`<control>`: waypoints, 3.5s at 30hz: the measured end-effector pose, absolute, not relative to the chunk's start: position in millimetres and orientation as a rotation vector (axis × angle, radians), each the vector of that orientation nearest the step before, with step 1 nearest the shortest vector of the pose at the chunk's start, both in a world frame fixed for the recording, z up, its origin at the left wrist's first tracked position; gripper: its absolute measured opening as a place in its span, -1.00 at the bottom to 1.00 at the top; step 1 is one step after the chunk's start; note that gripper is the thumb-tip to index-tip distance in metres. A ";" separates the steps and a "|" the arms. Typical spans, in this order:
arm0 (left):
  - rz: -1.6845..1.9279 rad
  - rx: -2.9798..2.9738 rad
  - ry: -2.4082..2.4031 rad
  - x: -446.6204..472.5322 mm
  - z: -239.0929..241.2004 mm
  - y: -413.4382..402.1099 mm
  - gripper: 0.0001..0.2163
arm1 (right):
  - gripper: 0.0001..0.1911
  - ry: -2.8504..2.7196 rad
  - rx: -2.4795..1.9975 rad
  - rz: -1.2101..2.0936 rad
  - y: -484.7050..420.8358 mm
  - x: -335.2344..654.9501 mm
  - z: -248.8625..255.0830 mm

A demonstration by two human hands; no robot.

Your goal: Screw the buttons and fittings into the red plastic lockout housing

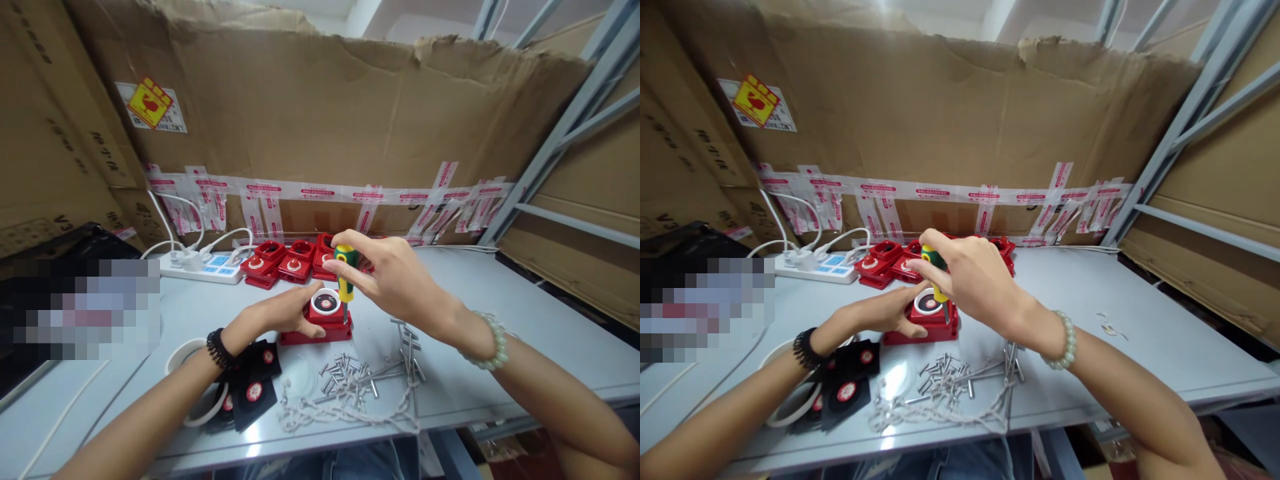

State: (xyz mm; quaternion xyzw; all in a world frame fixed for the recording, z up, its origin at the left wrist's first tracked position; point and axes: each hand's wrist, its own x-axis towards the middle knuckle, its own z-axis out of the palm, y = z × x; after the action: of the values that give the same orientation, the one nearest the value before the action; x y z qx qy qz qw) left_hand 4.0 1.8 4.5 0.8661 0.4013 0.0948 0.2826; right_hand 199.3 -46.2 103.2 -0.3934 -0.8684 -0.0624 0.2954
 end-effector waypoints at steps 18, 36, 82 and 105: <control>0.233 2.275 1.082 8.7 5.4 2.6 -0.36 | -0.64 -2.278 -1.039 -0.131 -43.4 207.6 108.0; 0.297 2.270 0.987 6.0 0.4 6.0 -0.42 | -0.63 -2.383 -0.879 -0.134 -43.4 207.4 101.4; 0.296 2.239 1.029 6.7 3.9 3.4 -0.34 | -0.78 -2.113 -0.808 -0.203 -26.5 209.7 68.4; 0.304 2.297 1.043 5.5 1.6 4.4 -0.31 | -0.68 -2.413 -1.028 -0.202 -47.4 206.2 110.3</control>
State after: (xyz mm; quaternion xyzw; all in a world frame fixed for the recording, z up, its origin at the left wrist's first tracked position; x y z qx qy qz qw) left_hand 5.5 4.4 1.6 0.8635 0.3922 0.1143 0.2957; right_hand 206.2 -47.4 110.3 -0.3780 -0.8875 -0.0742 0.2528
